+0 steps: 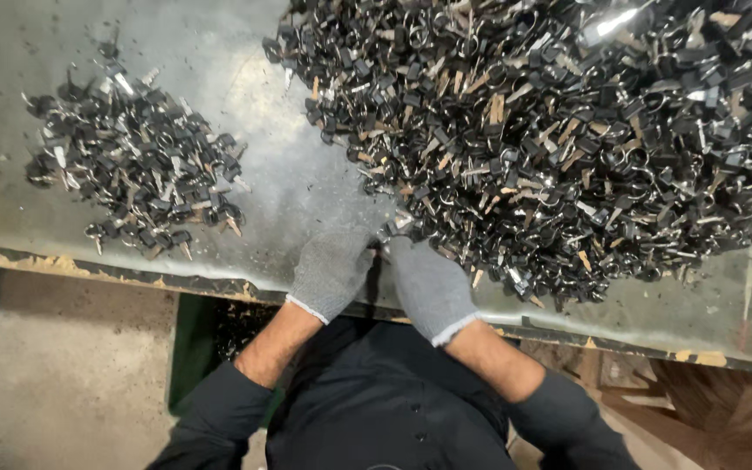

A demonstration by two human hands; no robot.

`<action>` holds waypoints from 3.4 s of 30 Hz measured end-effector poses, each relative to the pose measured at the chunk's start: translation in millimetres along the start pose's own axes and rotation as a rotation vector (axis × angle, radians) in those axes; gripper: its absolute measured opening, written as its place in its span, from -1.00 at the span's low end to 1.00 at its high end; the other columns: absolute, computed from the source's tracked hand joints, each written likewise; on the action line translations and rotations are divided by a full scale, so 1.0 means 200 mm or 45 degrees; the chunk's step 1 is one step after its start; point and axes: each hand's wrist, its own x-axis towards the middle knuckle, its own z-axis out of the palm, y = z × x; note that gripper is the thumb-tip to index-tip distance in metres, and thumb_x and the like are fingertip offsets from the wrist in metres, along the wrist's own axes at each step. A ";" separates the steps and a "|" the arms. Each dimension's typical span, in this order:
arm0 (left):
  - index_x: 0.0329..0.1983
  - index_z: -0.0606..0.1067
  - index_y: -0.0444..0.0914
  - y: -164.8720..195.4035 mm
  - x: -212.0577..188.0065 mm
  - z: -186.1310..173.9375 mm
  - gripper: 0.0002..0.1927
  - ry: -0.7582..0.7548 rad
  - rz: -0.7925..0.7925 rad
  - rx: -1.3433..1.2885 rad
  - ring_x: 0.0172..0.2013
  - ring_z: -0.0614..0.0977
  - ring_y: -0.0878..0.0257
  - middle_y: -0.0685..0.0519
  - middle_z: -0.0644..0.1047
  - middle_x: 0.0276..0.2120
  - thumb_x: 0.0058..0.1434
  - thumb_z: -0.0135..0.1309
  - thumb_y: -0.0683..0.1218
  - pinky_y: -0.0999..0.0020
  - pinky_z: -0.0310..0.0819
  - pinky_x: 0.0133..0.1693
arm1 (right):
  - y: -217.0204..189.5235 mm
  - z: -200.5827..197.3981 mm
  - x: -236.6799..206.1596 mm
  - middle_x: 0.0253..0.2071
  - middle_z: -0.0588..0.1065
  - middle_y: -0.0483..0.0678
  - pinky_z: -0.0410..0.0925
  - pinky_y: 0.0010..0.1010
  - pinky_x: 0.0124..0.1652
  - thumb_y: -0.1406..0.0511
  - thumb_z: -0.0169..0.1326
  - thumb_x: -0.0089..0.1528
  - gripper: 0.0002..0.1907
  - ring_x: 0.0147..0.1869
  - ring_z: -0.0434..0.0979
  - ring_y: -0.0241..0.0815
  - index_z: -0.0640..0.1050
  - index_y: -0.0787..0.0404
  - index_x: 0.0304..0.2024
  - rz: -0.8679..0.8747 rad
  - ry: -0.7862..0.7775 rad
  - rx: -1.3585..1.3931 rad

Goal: The person, wearing gray gloves, repeatedly picks small black metal parts one at a time from a large pile on a metal worktable, briefly handles each piece, and places accepted pieces into a growing pile on the left side of the table while discarding others back toward the main pile.

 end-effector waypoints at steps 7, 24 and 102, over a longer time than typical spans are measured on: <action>0.09 0.52 -0.23 0.08 0.03 -0.11 -0.53 0.145 0.049 -0.181 -0.17 0.62 -0.23 -0.21 0.60 -0.16 0.05 0.18 -0.17 -0.08 0.51 -0.18 | 0.03 -0.01 0.01 -0.38 0.55 0.16 0.48 -0.10 -0.49 0.26 -0.01 0.34 -0.75 -0.37 0.64 0.15 0.42 0.33 -0.04 -0.010 -0.039 -0.114; -0.15 0.52 -0.26 0.06 -0.03 -0.03 -0.75 0.302 0.194 -0.014 -0.25 0.61 -0.06 -0.08 0.55 -0.32 0.07 0.19 -0.19 0.07 0.50 -0.22 | 0.03 -0.01 0.02 -0.38 0.54 0.12 0.51 -0.13 -0.37 0.32 0.01 0.32 -0.87 -0.30 0.65 0.09 0.43 0.29 -0.17 0.055 -0.164 0.058; 0.04 0.63 -0.09 0.15 0.03 -0.13 -0.60 0.023 -0.066 -0.119 -0.25 0.67 -0.03 -0.10 0.63 -0.29 0.08 0.23 -0.15 0.11 0.55 -0.19 | 0.07 0.01 -0.07 -0.28 0.55 0.19 0.51 -0.09 -0.32 0.17 0.07 0.30 -0.68 -0.27 0.65 0.16 0.40 0.31 -0.13 0.090 -0.099 0.316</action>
